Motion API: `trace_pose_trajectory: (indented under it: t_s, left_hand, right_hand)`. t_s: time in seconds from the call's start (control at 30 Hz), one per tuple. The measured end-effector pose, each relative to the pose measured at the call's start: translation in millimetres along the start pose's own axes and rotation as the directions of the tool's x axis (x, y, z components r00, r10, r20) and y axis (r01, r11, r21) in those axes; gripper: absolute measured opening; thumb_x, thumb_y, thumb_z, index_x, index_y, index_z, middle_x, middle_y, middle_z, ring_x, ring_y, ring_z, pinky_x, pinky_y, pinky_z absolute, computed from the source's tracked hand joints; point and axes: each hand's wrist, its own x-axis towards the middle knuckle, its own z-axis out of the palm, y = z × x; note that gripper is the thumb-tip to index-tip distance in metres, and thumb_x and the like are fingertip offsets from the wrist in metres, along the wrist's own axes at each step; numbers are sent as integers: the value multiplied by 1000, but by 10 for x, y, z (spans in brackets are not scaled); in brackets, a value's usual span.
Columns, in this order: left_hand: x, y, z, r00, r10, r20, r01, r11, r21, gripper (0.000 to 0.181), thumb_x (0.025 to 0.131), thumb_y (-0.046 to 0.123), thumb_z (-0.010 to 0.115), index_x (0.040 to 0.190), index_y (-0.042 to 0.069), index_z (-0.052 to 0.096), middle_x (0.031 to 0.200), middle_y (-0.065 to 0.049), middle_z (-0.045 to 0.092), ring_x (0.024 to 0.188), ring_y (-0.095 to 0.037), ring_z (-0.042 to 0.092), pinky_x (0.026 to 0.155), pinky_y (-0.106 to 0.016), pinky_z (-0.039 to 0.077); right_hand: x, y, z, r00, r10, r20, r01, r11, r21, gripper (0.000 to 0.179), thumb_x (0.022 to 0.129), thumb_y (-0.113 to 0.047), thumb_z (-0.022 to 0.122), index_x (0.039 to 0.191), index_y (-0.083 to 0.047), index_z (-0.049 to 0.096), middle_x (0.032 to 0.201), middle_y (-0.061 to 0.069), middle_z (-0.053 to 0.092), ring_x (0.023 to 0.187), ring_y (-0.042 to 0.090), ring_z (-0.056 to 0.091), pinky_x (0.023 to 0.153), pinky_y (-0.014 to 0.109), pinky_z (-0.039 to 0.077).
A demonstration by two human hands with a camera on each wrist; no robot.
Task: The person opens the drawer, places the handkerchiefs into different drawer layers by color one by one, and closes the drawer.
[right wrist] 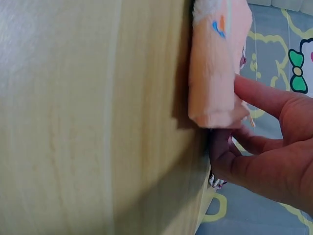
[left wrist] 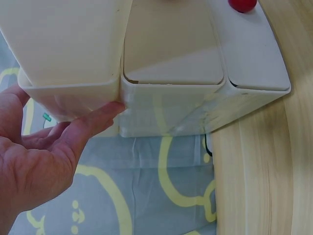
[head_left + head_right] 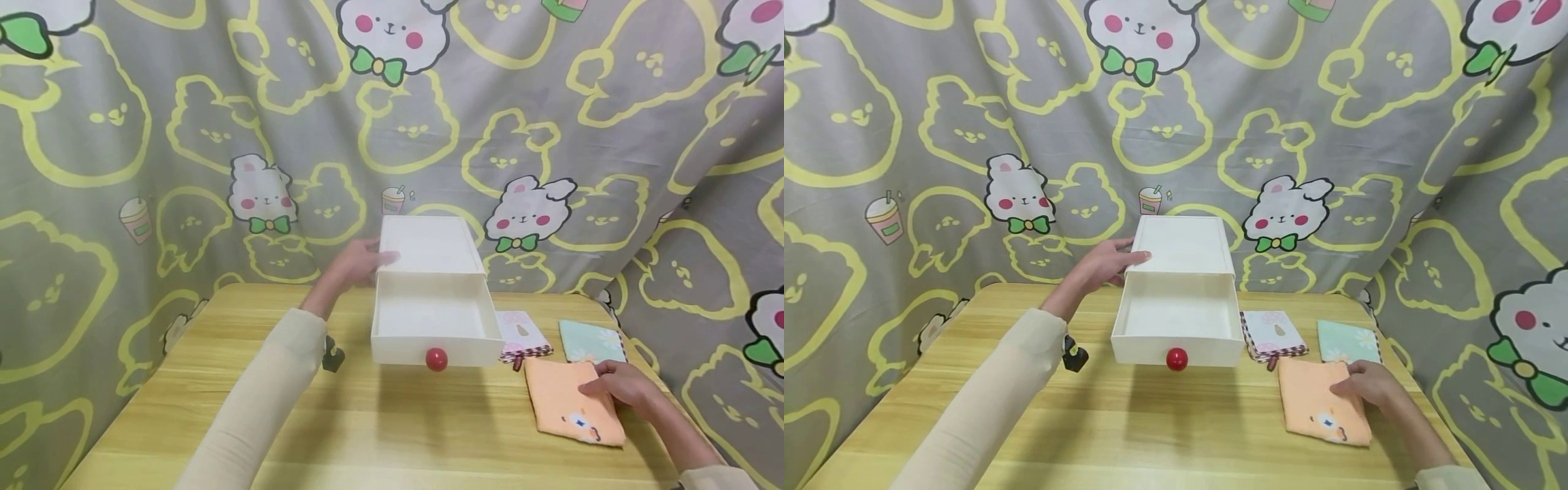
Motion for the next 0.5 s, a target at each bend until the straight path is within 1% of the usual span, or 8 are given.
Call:
trace_pose_trajectory:
  t_s: [0.07, 0.13, 0.17, 0.23, 0.27, 0.3, 0.4, 0.5]
  left_hand:
    - [-2, 3, 2, 1000, -2, -3, 2, 1000, 5, 78, 93, 44, 71, 159, 21, 35, 156, -14, 47, 116, -34, 66, 93, -45, 62]
    - [-2, 4, 4, 1000, -4, -5, 4, 1000, 9, 79, 93, 45, 71, 159, 21, 35, 157, -14, 46, 116, -34, 66, 93, -45, 62]
    - [-2, 4, 5, 1000, -4, -6, 4, 1000, 10, 78, 93, 45, 71, 159, 22, 36, 157, -14, 46, 116, -33, 66, 93, -45, 62]
    - [0, 3, 5, 1000, -4, -5, 4, 1000, 13, 78, 93, 46, 71, 159, 22, 35, 157, -14, 47, 115, -33, 67, 93, -44, 62]
    - [2, 2, 6, 1000, -3, -4, 3, 1000, 8, 78, 93, 45, 71, 159, 23, 36, 157, -14, 47, 114, -33, 67, 93, -45, 62]
    - [3, 2, 6, 1000, -2, -4, 2, 1000, 6, 78, 93, 45, 71, 159, 23, 36, 157, -14, 47, 114, -33, 67, 94, -45, 62]
    - [6, 1, 4, 1000, 0, -2, 0, 1000, 1, 78, 93, 45, 71, 159, 23, 36, 157, -14, 47, 114, -34, 67, 95, -47, 61]
    - [9, -1, 4, 1000, -1, 0, 1, 1000, -4, 77, 94, 45, 71, 159, 23, 36, 156, -14, 47, 115, -34, 67, 97, -49, 60]
  right_hand:
    - [-17, 4, -11, 1000, -4, 25, 3, 999, 40, 29, 88, -17, 75, 103, 3, 60, 81, 0, 63, 73, 16, 59, 63, 29, 51]
    - [-36, 6, -23, 999, -4, 47, 1, 998, 57, 21, 88, -16, 74, 94, 0, 61, 73, -2, 62, 67, 15, 60, 60, 29, 51]
    - [-46, 4, -31, 998, -10, 57, 7, 998, 55, 18, 89, -15, 73, 91, -1, 61, 71, -2, 62, 66, 15, 60, 59, 29, 51]
    - [-60, -3, -47, 998, -8, 69, 6, 999, 35, 19, 89, -17, 73, 83, -5, 59, 66, -3, 60, 64, 14, 59, 58, 28, 49]
    - [-63, -10, -57, 997, -16, 73, 14, 1000, 20, 19, 89, -17, 73, 83, -5, 60, 66, -3, 61, 64, 14, 59, 59, 28, 49]
    - [-66, -19, -63, 997, -15, 74, 14, 1000, 7, 19, 89, -18, 73, 82, -5, 61, 67, -3, 62, 65, 14, 60, 60, 27, 49]
    - [-70, -37, -83, 995, -31, 91, 31, 1000, 4, 19, 90, -19, 72, 92, 0, 67, 73, -1, 69, 70, 15, 66, 64, 28, 54]
    - [-79, -52, -96, 993, -40, 111, 36, 999, 38, 23, 90, -17, 71, 98, 4, 67, 76, 1, 71, 71, 16, 68, 65, 30, 57]
